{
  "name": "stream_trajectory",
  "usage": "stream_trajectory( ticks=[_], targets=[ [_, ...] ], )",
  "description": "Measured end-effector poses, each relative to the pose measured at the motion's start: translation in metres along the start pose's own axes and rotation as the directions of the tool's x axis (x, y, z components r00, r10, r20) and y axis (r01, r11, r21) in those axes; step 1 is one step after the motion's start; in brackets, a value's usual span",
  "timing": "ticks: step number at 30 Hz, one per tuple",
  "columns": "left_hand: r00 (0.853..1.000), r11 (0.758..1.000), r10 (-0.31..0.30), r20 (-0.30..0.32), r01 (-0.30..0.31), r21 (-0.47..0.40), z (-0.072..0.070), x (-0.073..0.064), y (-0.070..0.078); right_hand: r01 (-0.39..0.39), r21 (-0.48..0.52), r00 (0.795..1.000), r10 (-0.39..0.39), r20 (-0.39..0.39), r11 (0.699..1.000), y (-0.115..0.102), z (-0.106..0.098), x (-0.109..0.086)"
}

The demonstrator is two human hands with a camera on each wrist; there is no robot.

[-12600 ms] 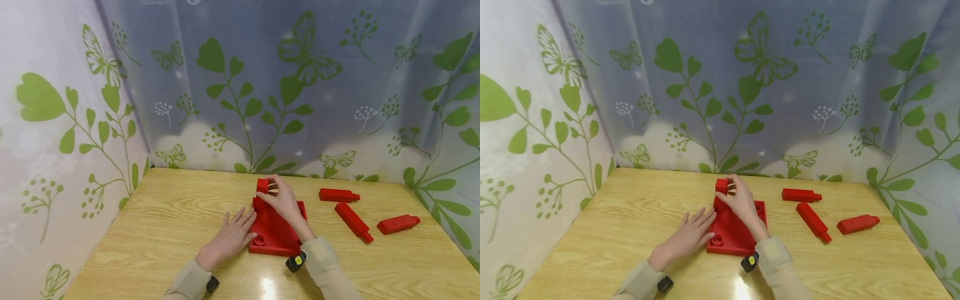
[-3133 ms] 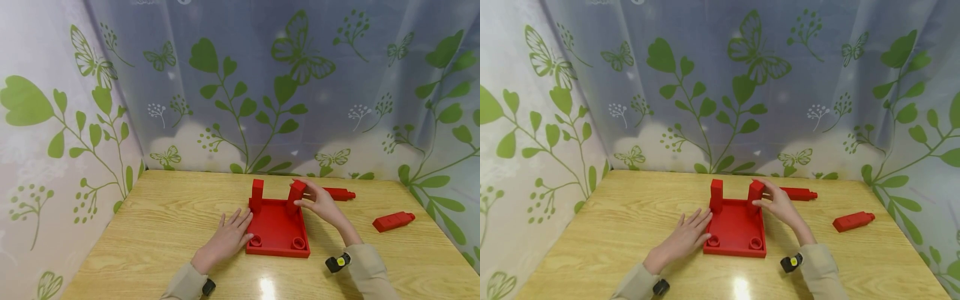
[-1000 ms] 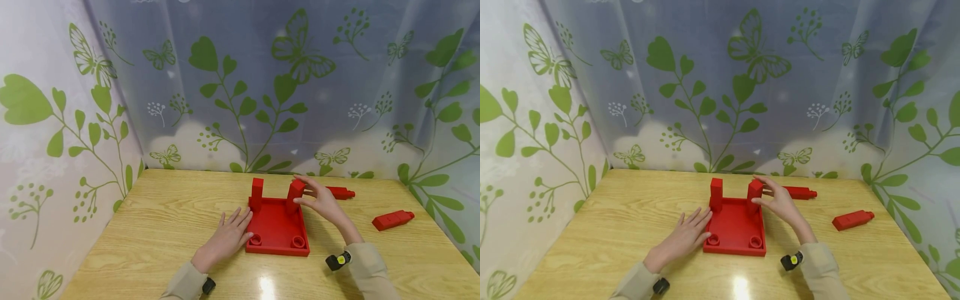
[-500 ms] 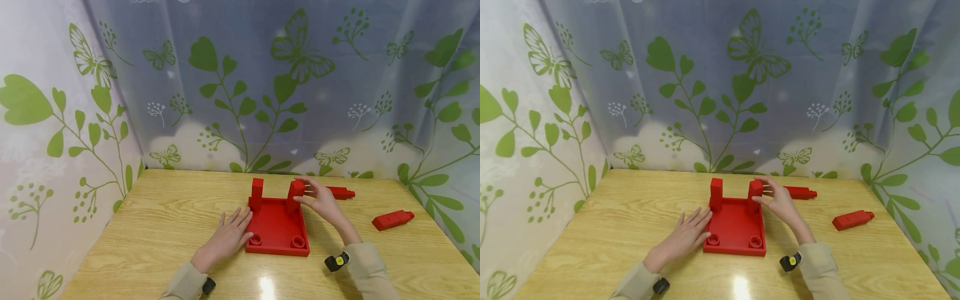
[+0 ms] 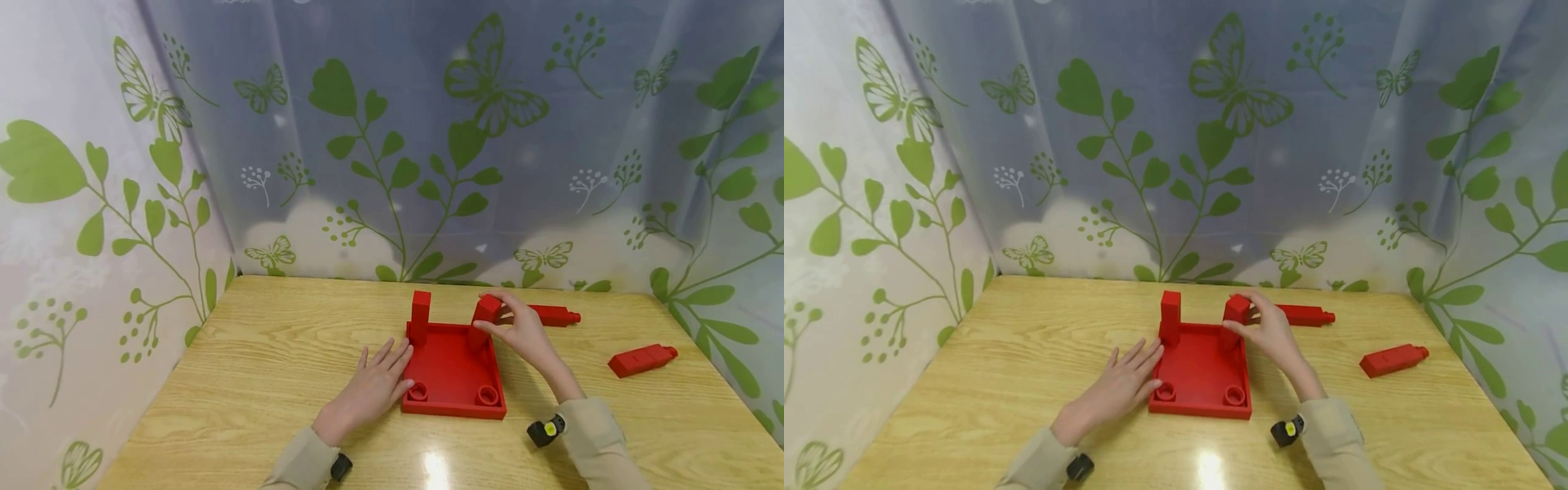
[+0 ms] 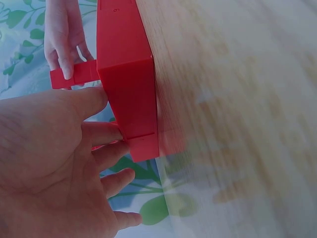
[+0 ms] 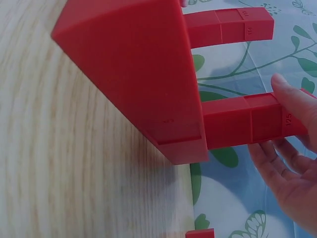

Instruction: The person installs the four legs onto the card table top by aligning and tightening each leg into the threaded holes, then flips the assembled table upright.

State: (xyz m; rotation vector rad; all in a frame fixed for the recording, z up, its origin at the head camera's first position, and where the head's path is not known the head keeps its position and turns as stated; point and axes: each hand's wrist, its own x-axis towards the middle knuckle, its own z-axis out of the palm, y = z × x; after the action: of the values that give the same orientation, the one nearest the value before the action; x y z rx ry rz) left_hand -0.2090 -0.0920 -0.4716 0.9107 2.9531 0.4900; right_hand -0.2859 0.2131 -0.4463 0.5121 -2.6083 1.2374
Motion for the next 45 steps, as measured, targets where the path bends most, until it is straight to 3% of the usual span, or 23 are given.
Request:
stream_trajectory(
  ticks=[17, 23, 37, 45],
  targets=[
    [1.000, 1.000, -0.003, 0.013, 0.003, -0.005, 0.001, -0.002, -0.001, 0.025, 0.121, 0.987, -0.044, 0.155, 0.992, 0.008, -0.016, -0.002],
    [1.000, 1.000, -0.001, 0.010, 0.001, -0.009, 0.000, -0.002, 0.000, -0.003, 0.100, 0.984, -0.014, 0.178, 0.995, 0.008, -0.017, -0.001],
    [1.000, 1.000, -0.002, 0.005, 0.002, -0.018, -0.004, -0.002, 0.002, -0.081, 0.054, 0.995, 0.077, 0.071, 0.995, 0.005, -0.006, -0.001],
    [1.000, 1.000, -0.002, 0.009, 0.002, -0.017, -0.003, -0.001, 0.001, -0.083, 0.018, 0.996, 0.083, 0.022, 0.996, 0.004, -0.001, -0.002]
  ],
)
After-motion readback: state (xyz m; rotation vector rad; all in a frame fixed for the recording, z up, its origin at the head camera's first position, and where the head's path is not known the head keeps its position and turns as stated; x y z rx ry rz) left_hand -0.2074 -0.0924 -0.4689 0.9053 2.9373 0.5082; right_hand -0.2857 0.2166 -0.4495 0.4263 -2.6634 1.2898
